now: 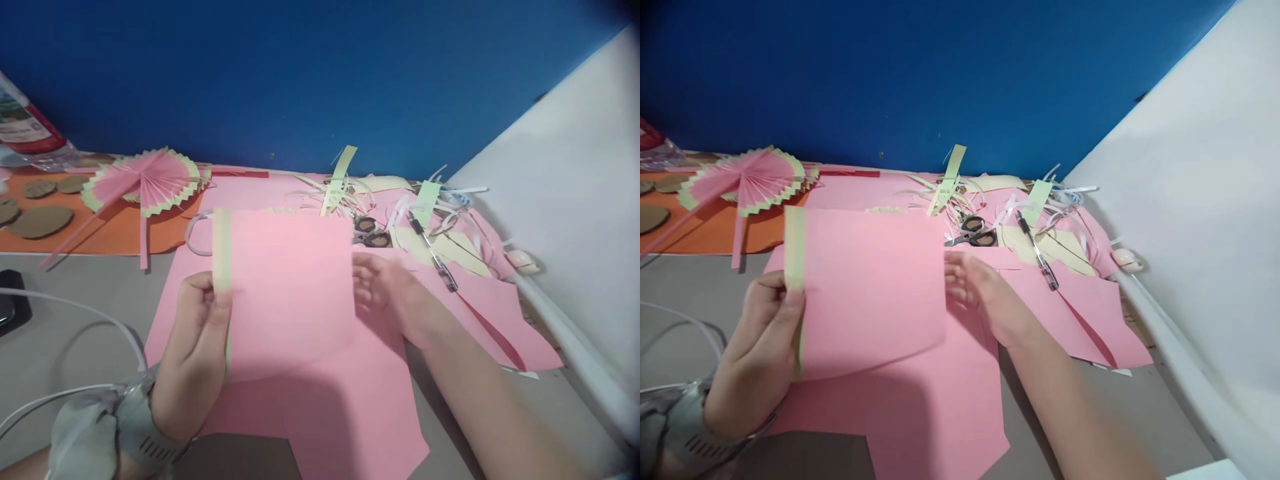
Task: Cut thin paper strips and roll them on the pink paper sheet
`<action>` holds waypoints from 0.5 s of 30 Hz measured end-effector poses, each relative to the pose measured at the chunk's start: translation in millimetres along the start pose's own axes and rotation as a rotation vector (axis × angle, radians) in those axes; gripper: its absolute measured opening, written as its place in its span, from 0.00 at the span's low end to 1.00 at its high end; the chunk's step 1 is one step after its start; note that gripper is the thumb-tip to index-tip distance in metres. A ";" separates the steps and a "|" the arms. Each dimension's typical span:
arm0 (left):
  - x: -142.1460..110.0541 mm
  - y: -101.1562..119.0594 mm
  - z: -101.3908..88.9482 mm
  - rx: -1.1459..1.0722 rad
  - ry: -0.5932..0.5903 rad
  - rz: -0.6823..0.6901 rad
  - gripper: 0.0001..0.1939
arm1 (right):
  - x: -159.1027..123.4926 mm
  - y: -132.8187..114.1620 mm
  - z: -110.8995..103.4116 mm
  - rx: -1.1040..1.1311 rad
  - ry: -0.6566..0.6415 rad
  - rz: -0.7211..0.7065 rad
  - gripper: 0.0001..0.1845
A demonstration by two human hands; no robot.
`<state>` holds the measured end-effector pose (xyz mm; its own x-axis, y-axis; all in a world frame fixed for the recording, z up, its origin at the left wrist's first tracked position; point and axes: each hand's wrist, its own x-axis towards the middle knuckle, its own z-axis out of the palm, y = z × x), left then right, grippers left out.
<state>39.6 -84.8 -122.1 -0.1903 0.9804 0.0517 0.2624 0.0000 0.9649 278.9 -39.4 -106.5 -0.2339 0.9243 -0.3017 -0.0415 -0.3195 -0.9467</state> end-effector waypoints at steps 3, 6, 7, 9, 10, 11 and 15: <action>-5.1 -0.9 -0.9 -0.155 -0.004 -0.025 0.06 | -6.3 5.9 6.7 -0.060 -0.110 0.107 0.18; -10.8 0.6 -3.0 -0.275 -0.287 0.169 0.09 | -8.5 6.5 9.6 -0.068 -0.065 0.121 0.18; -11.3 1.5 -3.8 -0.304 -0.433 0.293 0.11 | -8.0 5.4 9.4 -0.088 -0.032 0.100 0.19; -9.5 4.1 -5.4 -0.289 -0.687 0.553 0.13 | -6.5 2.5 7.8 -0.168 0.028 0.039 0.21; -7.6 5.5 -6.4 -0.244 -0.752 0.659 0.14 | -6.1 1.4 6.7 -0.227 0.058 0.007 0.21; -5.4 7.0 -7.4 -0.194 -0.788 0.741 0.15 | -6.0 0.7 5.7 -0.307 0.095 -0.023 0.20; -1.7 10.1 -11.8 -0.129 -0.868 0.954 0.11 | -10.0 1.7 5.4 -0.748 0.198 -0.090 0.09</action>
<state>31.4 -88.8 -109.4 0.7051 0.3892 0.5928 -0.1483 -0.7365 0.6600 275.9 -50.3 -104.5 -0.0803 0.9825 -0.1681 0.6304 -0.0806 -0.7721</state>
